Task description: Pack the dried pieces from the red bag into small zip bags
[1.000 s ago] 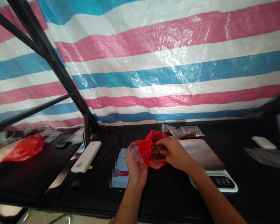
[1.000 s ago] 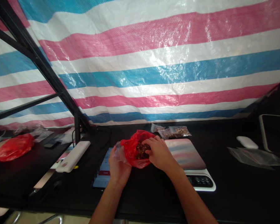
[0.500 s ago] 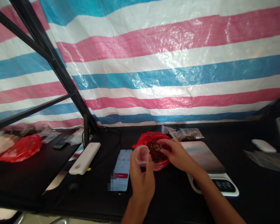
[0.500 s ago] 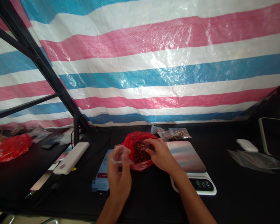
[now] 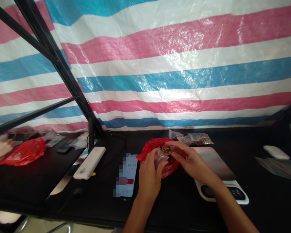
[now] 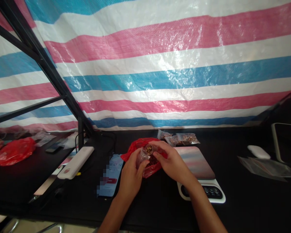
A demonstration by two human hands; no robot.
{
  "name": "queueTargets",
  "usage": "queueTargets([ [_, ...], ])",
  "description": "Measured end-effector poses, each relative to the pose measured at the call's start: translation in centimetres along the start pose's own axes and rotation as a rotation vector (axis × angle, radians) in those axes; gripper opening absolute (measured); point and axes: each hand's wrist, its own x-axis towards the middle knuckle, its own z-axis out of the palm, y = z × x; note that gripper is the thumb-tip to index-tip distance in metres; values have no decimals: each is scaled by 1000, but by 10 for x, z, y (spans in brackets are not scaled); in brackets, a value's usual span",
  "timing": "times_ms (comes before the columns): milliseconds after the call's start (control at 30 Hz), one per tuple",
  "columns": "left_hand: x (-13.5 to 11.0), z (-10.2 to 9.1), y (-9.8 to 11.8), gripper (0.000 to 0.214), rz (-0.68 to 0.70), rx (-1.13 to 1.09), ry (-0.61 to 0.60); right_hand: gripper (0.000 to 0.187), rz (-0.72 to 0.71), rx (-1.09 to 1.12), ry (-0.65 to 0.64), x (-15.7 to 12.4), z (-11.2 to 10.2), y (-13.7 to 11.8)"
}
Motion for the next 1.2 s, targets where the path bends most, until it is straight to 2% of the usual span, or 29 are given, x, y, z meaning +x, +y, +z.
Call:
queueTargets([
  [233,-1,1,-8,45,124,181,-90,40,-64,-61,35,-2,7,-11],
  [433,-4,2,-13,57,119,141,-111,35,-47,24,123,-1,14,-20],
  [600,-5,3,-11,53,180,157,-185,34,-52,98,38,-3,12,-23],
  [800,-6,3,-2,47,185,191,-221,31,-77,101,52,-4,15,-25],
  [1033,-7,-1,1,45,180,133,-200,28,-102,1,71,-4,16,-30],
  [1200,-5,-1,0,37,108,41,-149,36,-104,-36,202,-3,21,-24],
])
